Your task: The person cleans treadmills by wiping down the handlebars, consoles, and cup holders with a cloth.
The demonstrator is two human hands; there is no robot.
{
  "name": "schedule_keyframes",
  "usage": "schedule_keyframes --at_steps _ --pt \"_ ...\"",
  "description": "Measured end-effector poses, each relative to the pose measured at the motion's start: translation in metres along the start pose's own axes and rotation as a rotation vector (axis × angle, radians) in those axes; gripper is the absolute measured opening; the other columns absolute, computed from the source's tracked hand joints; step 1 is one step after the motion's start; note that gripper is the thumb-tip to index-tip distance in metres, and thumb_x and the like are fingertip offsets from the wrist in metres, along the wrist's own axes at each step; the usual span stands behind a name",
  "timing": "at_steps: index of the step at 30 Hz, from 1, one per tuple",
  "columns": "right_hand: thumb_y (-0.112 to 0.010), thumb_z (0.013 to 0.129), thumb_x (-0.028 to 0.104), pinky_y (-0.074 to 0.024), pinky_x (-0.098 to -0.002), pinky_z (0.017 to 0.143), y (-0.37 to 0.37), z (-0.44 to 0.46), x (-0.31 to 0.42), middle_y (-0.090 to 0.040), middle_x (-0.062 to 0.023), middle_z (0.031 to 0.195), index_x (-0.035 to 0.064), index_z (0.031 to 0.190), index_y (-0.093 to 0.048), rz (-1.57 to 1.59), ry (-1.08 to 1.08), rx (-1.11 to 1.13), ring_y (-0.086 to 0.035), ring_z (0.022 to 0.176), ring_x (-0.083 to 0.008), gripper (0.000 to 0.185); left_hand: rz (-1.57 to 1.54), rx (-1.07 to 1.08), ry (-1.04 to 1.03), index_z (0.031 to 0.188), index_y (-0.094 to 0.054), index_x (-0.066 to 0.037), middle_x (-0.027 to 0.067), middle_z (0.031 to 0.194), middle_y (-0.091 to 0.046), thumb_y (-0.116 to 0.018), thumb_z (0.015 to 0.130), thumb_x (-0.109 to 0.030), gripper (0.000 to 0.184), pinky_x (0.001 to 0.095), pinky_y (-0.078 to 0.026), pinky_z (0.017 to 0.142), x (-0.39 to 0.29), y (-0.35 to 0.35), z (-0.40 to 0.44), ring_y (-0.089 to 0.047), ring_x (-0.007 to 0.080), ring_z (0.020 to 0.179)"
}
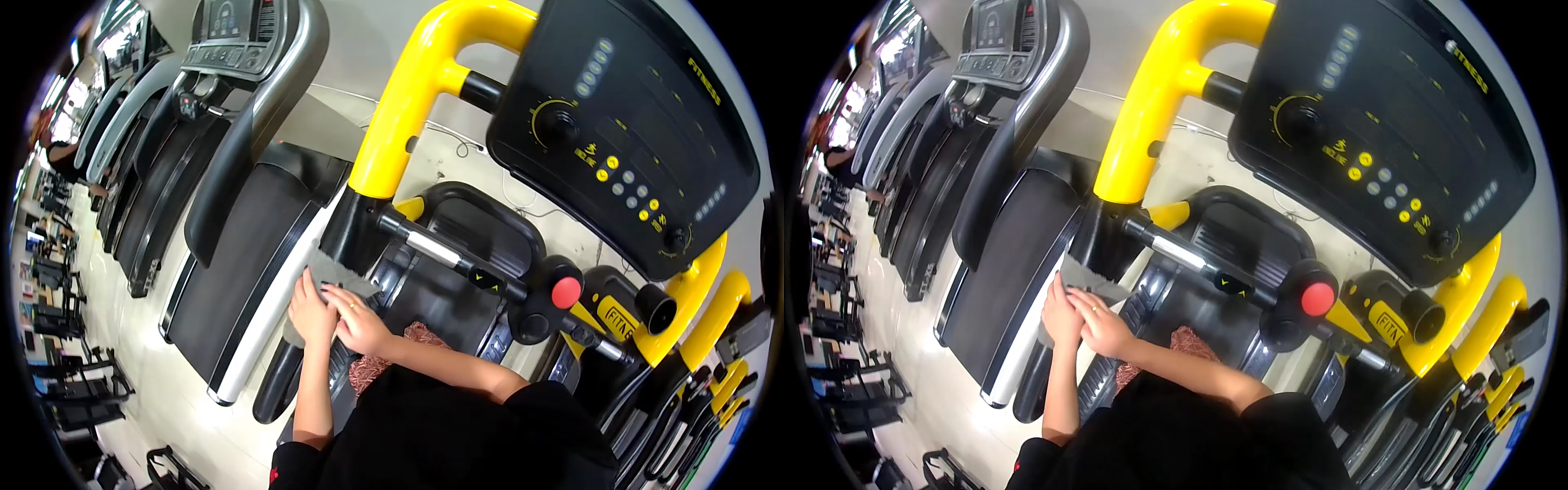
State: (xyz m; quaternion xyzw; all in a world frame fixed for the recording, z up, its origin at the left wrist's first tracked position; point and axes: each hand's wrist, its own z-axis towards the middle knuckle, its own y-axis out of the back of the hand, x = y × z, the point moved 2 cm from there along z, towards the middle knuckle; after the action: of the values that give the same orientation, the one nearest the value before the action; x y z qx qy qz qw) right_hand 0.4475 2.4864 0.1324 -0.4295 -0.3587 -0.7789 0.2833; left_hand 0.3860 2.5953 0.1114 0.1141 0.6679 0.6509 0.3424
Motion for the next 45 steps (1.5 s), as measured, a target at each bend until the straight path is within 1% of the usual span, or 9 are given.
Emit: schedule_keyframes --at_steps 9,17,19,22,29,34,37,41,45 --pt "-0.050 0.076 0.007 -0.0254 -0.0450 0.107 -0.061 -0.003 -0.003 -0.032 -0.0211 0.140 -0.0041 0.133 -0.033 -0.172 0.111 0.361 -0.030 0.130 -0.0373 0.061 0.249 -0.174 0.029 0.116 -0.054 -0.006 0.0104 0.120 -0.051 -0.047 0.085 -0.028 0.039 0.0419 -0.034 0.094 0.045 -0.005 -0.055 -0.046 0.0272 0.112" --pt "-0.049 0.079 0.014 -0.0296 -0.0478 0.102 -0.042 0.016 -0.006 -0.041 -0.0223 0.133 -0.0061 0.126 -0.041 -0.175 0.141 0.207 -0.036 0.125 -0.0374 0.051 0.060 -0.102 -0.068 0.117 -0.053 -0.002 0.0133 0.123 -0.051 -0.048 0.084 -0.030 0.044 0.0398 -0.034 0.096 0.029 -0.007 -0.024 -0.048 0.0282 0.112" --pt "-0.051 0.082 0.021 -0.0311 -0.0473 0.100 -0.030 0.033 -0.009 -0.042 -0.0225 0.131 -0.0058 0.123 -0.042 -0.372 0.084 0.178 -0.040 0.122 -0.0380 0.049 -0.193 -0.105 -0.046 0.120 -0.051 -0.001 0.0150 0.124 -0.051 -0.050 0.083 -0.032 0.048 0.0392 -0.034 0.097 0.014 -0.021 -0.002 -0.047 0.0302 0.115" --pt "-0.049 0.086 0.029 -0.0267 -0.0487 0.103 -0.002 0.049 -0.027 -0.037 -0.0207 0.137 -0.0019 0.130 -0.038 -0.510 0.109 0.125 -0.034 0.127 -0.0368 0.054 -0.090 -0.216 -0.321 0.125 -0.047 -0.001 0.0158 0.129 -0.048 -0.050 0.084 -0.031 0.050 0.0385 -0.033 0.100 -0.006 -0.046 0.035 -0.045 0.0290 0.119" --pt "-0.051 0.085 0.031 -0.0263 -0.0423 0.107 0.061 0.114 -0.021 -0.039 -0.0160 0.137 0.0042 0.130 -0.042 -0.795 0.024 0.131 -0.034 0.129 -0.0302 0.054 -0.272 -0.056 -0.364 0.128 -0.044 -0.001 0.0148 0.134 -0.043 -0.045 0.087 -0.030 0.050 0.0368 -0.031 0.104 -0.075 -0.043 0.114 -0.040 0.0250 0.125" --pt "-0.054 0.080 0.028 -0.0353 -0.0413 0.097 0.059 0.138 -0.027 -0.057 -0.0140 0.115 0.0050 0.101 -0.061 -0.917 0.230 0.057 -0.050 0.111 -0.0294 0.033 -0.182 -0.007 -0.381 0.127 -0.046 -0.009 0.0155 0.130 -0.047 -0.044 0.088 -0.030 0.045 0.0359 -0.033 0.103 -0.075 -0.047 0.116 -0.044 0.0235 0.121" --pt "-0.052 0.077 0.031 -0.0302 -0.0419 0.099 0.051 0.142 -0.026 -0.057 -0.0136 0.115 0.0082 0.099 -0.062 -0.895 0.179 0.179 -0.049 0.112 -0.0277 0.033 -0.256 0.155 -0.101 0.115 -0.053 -0.010 0.0121 0.118 -0.056 -0.050 0.084 -0.033 0.039 0.0354 -0.041 0.094 -0.069 -0.054 0.115 -0.051 0.0227 0.113" --pt "-0.051 0.077 0.034 -0.0274 -0.0420 0.102 0.023 0.129 -0.025 -0.056 -0.0145 0.118 0.0088 0.106 -0.060 -0.870 0.191 0.382 -0.048 0.115 -0.0277 0.039 -0.238 0.025 -0.035 0.110 -0.054 -0.009 0.0103 0.110 -0.059 -0.052 0.081 -0.033 0.037 0.0377 -0.044 0.088 -0.046 -0.026 0.081 -0.055 0.0225 0.105" --pt "-0.059 0.071 0.049 -0.0245 -0.0397 0.106 0.009 0.130 -0.020 -0.043 -0.0215 0.133 0.0033 0.127 -0.047 -0.624 0.093 0.898 -0.039 0.126 -0.0322 0.073 -0.044 0.053 0.025 0.109 -0.054 -0.007 0.0111 0.100 -0.060 -0.055 0.079 -0.036 0.042 0.0377 -0.045 0.081 -0.011 -0.016 0.034 -0.058 0.0259 0.096"
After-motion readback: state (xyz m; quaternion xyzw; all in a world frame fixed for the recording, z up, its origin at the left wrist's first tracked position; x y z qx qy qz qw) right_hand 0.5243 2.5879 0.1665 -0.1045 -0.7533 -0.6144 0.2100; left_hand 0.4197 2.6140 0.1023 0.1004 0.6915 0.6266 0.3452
